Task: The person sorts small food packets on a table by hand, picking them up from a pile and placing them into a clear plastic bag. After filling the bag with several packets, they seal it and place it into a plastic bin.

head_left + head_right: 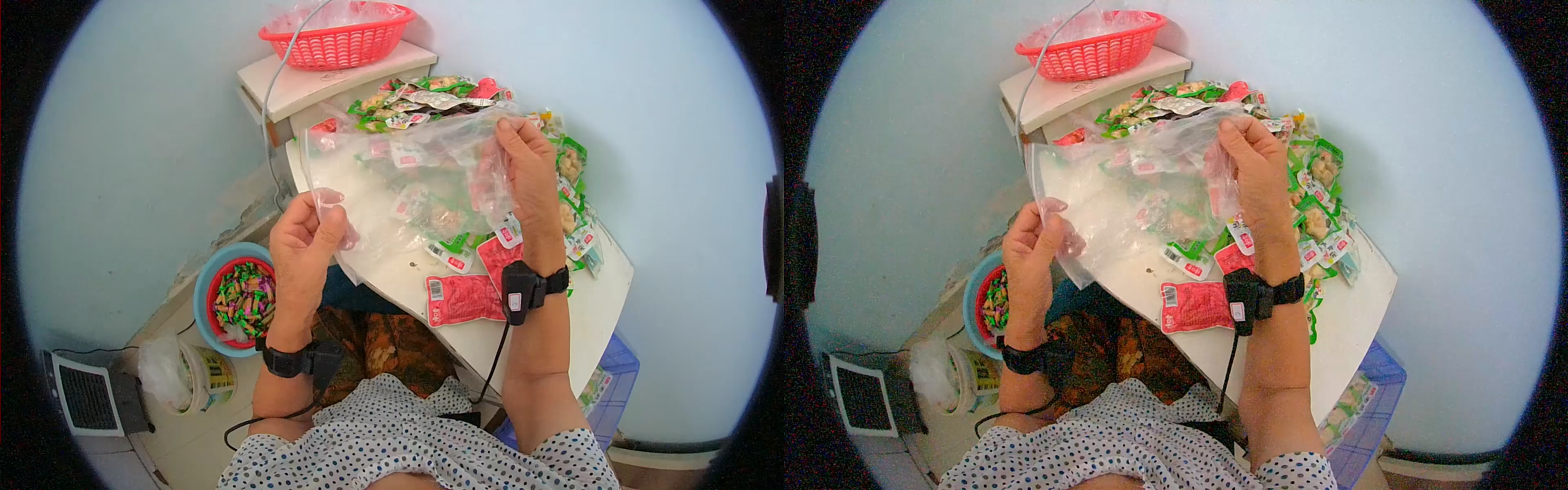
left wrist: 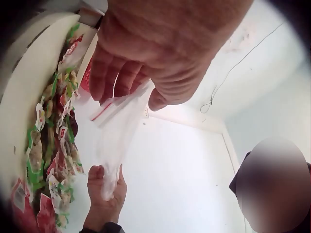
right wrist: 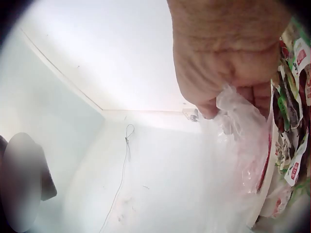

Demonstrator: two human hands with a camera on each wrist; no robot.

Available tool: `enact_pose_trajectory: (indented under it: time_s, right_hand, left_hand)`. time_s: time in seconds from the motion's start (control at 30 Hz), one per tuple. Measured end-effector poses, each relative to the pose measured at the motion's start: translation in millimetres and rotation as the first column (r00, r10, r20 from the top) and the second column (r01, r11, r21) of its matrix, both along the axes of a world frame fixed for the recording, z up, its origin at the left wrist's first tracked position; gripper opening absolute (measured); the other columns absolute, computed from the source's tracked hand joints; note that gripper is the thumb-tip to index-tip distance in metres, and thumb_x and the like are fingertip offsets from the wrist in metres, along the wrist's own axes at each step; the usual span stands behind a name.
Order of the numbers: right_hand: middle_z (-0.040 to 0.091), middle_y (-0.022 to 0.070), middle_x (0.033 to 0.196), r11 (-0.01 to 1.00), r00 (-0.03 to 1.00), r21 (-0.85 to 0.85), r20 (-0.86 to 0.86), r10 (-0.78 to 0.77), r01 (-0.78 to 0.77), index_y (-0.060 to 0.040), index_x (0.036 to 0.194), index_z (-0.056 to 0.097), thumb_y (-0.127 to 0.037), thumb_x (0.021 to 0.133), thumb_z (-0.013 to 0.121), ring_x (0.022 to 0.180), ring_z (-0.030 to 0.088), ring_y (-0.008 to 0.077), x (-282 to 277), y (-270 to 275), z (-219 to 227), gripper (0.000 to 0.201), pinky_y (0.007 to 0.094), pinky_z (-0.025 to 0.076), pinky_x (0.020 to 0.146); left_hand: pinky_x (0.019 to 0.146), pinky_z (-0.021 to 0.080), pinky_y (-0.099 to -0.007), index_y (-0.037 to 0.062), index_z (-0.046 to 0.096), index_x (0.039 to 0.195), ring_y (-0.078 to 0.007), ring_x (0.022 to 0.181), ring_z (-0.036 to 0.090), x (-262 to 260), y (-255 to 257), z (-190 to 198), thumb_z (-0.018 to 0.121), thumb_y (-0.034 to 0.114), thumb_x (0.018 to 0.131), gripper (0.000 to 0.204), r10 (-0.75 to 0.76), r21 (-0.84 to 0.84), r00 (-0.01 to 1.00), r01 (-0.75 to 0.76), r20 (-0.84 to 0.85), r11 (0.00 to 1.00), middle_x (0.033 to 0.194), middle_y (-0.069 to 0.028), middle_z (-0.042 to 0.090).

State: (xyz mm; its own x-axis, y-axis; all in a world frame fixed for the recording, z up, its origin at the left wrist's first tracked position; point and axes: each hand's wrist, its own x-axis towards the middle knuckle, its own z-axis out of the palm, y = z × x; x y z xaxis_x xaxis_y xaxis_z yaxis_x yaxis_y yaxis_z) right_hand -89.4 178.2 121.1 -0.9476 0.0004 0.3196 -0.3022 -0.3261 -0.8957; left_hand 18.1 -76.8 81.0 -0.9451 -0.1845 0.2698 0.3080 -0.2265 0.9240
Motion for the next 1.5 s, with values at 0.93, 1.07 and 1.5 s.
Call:
enact_pose_trajectory:
  time_s: [0.93,1.07,1.5]
  right_hand:
    - [0.065,0.0052,0.082,0.78,0.954,0.549,0.195,0.228,-0.299,0.0048,0.114,0.061,-0.016,0.089,0.069,0.068,0.063,0.0112,6,3,-11,0.033,0.0243,0.053,0.059]
    - [0.066,0.0062,0.081,0.784,0.93,0.502,0.238,0.28,-0.365,0.0063,0.111,0.063,-0.007,0.086,0.066,0.067,0.066,0.013,-4,6,-21,0.029,0.0258,0.055,0.058]
    - [0.066,0.0018,0.078,0.8,0.978,0.563,0.144,0.154,-0.209,-0.0006,0.098,0.066,-0.02,0.089,0.068,0.07,0.062,0.0091,3,10,-13,0.022,0.0233,0.051,0.065]
  left_hand:
    - [0.056,0.05,-0.0241,0.0039,0.068,0.102,-0.0115,0.064,0.062,-14,-27,-29,0.064,0.022,0.095,0.02,0.322,0.242,0.943,-0.331,0.079,0.912,0.08,-0.0019,0.067]
    - [0.057,0.05,-0.0241,0.0042,0.068,0.102,-0.0121,0.065,0.063,-14,-33,-37,0.064,0.022,0.095,0.019,0.304,0.254,0.95,-0.312,0.075,0.915,0.082,-0.0018,0.067]
    - [0.054,0.045,-0.0217,0.0028,0.069,0.099,-0.0082,0.06,0.057,-16,-37,-44,0.064,0.021,0.095,0.02,0.321,0.286,0.94,-0.341,0.117,0.895,0.073,0.0006,0.064]
